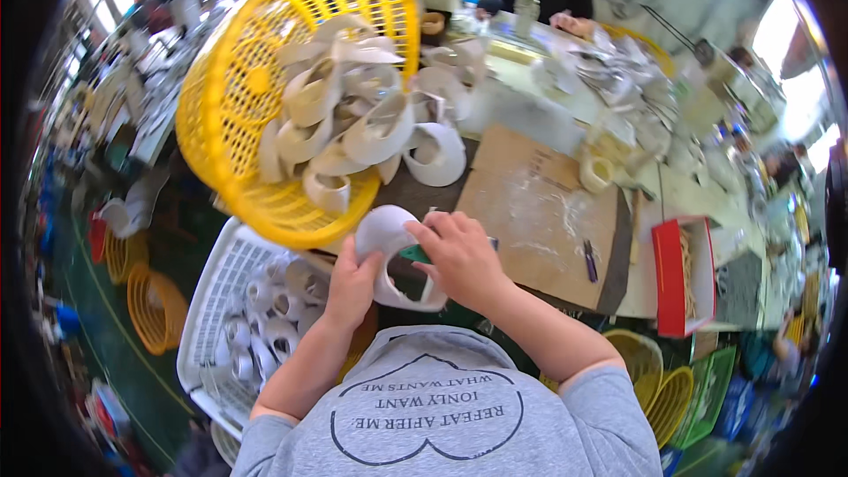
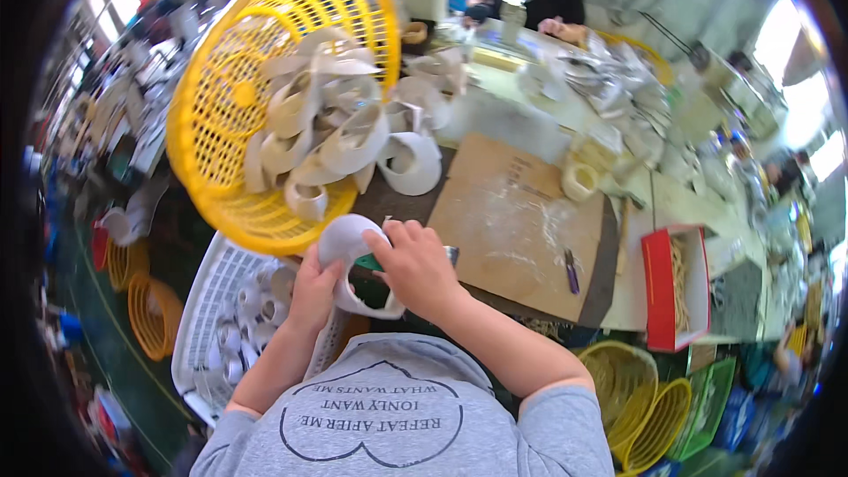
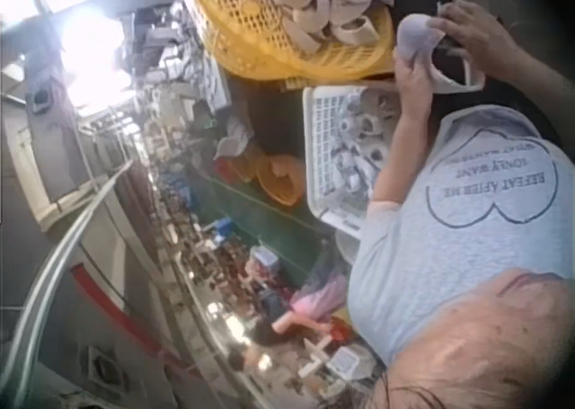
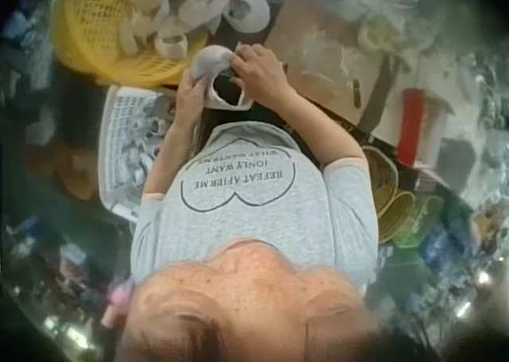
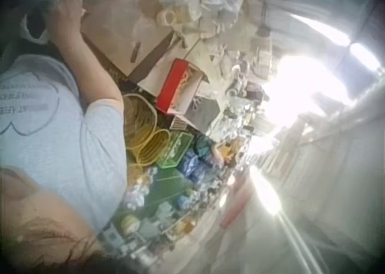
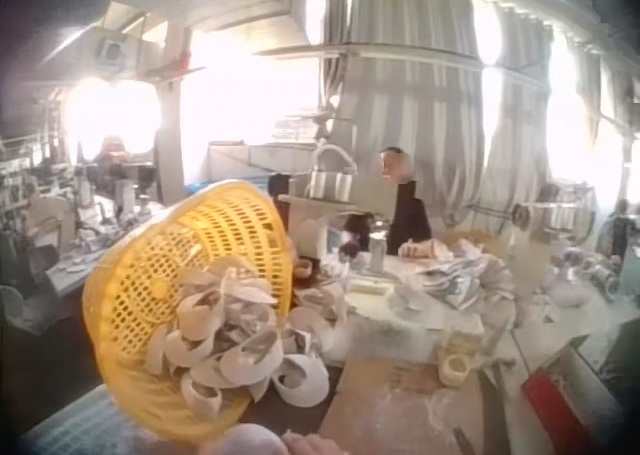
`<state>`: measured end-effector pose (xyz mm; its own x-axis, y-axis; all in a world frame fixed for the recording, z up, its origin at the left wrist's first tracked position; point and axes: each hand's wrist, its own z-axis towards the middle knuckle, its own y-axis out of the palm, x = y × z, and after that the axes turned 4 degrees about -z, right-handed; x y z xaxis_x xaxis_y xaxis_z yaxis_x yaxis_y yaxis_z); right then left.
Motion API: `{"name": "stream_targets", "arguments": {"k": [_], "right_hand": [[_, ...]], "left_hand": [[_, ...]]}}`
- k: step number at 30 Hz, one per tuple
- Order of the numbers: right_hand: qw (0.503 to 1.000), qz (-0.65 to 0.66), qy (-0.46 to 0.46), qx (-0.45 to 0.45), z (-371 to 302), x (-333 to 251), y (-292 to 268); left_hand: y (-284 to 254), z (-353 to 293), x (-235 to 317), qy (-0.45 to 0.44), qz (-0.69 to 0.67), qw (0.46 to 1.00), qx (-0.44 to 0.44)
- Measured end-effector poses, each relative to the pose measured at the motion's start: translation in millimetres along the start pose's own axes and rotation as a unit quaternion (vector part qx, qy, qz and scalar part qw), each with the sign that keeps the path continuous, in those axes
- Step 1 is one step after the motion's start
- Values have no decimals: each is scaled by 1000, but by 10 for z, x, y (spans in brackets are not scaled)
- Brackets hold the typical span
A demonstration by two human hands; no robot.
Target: The person processes shoe uppers by taking parts from a yellow basket, applying adhesive to them with a brush, trimming threads with small snips, and placing the finished pieces into a white basket.
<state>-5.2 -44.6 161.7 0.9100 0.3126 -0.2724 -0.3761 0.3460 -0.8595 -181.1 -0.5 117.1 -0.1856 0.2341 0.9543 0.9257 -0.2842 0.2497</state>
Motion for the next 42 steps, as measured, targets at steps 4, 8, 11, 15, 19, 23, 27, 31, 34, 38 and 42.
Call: {"name": "stream_targets", "arguments": {"k": [4,8,11,15,19,23,27,31,34,38,42], "right_hand": [[997,2,64,-35,-150,183,87],[992,-40,122,12,-336,279,49],[979,-94,177,32,-454,388,52],[970,-116,214,9,-621,603,40],[963,-52,263,28,-941,982,-90],[935,104,331,78,-1525,1608,-252],[883,172,418,129,-2012,2218,-645],[750,321,541,204,-1953,2698,-1068],[796,291,438,299,-1869,3109,-923],[820,213,454,277,-1676,3427,-796],[843,98,450,278,-1558,3644,-562]], "left_hand": [[261,-7,-37,-108,-48,984,-133],[453,-38,-82,-233,-232,938,-113],[628,-41,-71,-359,-227,896,-132],[959,39,-280,-231,-103,954,-164],[1239,299,-727,-100,93,974,-180],[958,713,-1429,-238,69,963,-109],[930,650,-1358,-304,-17,952,-35],[1148,574,-953,-311,-123,941,-43],[1507,659,-656,-295,-198,929,-103],[1899,957,-649,-204,-67,968,-133],[2113,1244,-1078,-176,3,975,-138]]}}
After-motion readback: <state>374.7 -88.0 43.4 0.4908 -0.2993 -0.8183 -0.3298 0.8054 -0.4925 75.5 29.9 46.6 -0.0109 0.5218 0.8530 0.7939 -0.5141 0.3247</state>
